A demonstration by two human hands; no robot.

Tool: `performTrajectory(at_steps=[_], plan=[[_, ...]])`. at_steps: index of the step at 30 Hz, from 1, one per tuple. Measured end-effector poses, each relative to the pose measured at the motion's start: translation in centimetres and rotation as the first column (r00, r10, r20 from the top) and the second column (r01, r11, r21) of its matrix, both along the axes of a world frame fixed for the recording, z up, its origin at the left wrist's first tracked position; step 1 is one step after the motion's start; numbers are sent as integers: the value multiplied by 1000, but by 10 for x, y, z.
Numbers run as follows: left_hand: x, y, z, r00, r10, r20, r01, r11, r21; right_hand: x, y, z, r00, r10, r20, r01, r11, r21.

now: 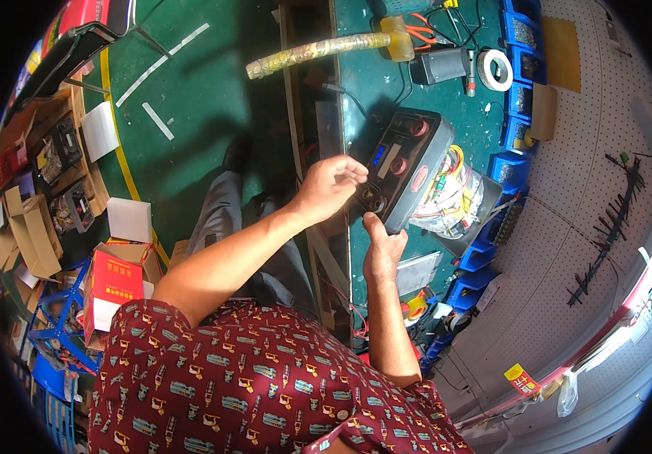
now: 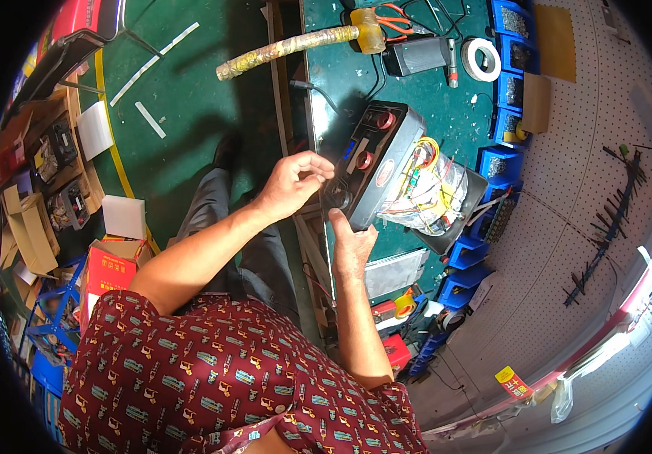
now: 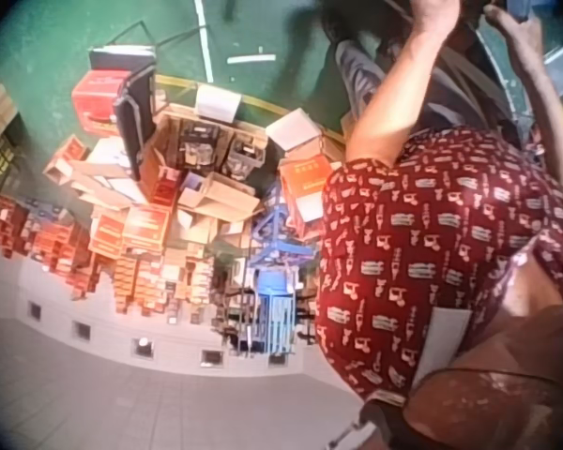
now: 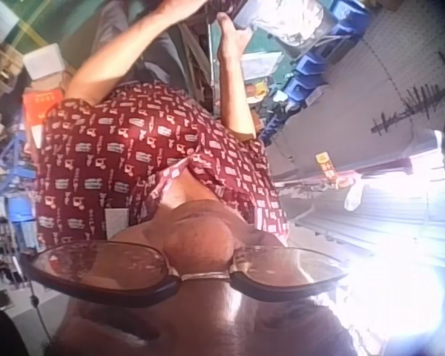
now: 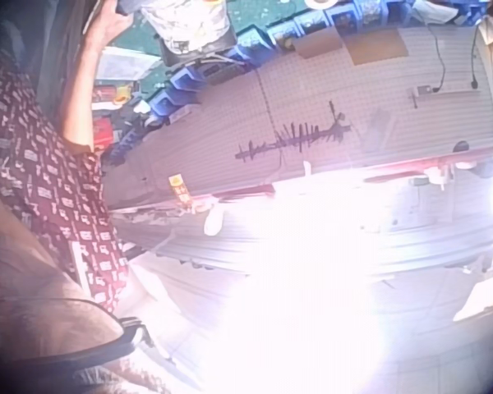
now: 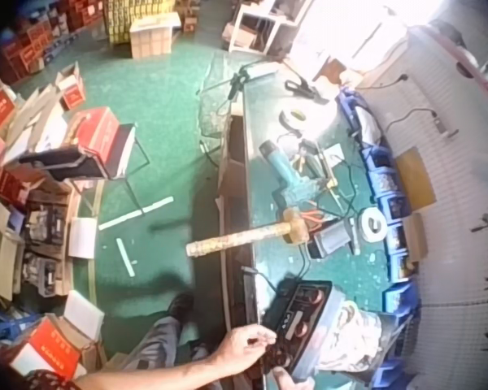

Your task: The person assembles and tests an electronic device on a workbench. They connect wires to a battery pack, use a multimeter to check readings, and manipulate components with their hands.

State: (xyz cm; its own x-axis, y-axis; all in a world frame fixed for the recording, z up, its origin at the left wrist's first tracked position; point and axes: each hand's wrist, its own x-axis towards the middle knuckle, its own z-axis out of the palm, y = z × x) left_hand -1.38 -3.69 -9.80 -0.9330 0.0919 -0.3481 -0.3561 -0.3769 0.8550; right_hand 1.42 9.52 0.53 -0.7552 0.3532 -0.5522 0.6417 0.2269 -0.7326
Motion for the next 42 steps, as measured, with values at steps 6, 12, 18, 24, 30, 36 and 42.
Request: performTrajectory(at_steps=[6,12,18,24,30,36,42], plan=[[4,2,0,981,-179,-71,173,981,-84,0,3,-2,1000,-5,-8,5,1000,-24],[14,5,7,962,-213,-171,114,883,-455,0,-1,-2,999,-1,-39,1,1000,-1],[8,5,5,991,-47,-124,28,988,-154,-1,-3,2,1000,22,16,-21,1000,-8],[0,0,13,994,-84,73,64,968,241,1,-2,-3,998,-42,-39,40,998,-42],[5,11,11,971,-232,63,240,919,-312,6,7,-11,1000,3,-18,-2,1000,28],[-2,-1,10,982,-188,-7,188,980,62,5,5,-8,1000,-2,-11,3,1000,31],[-3,9,-6,965,-262,-13,263,964,27,-5,-1,13,1000,23,12,-24,999,43]])
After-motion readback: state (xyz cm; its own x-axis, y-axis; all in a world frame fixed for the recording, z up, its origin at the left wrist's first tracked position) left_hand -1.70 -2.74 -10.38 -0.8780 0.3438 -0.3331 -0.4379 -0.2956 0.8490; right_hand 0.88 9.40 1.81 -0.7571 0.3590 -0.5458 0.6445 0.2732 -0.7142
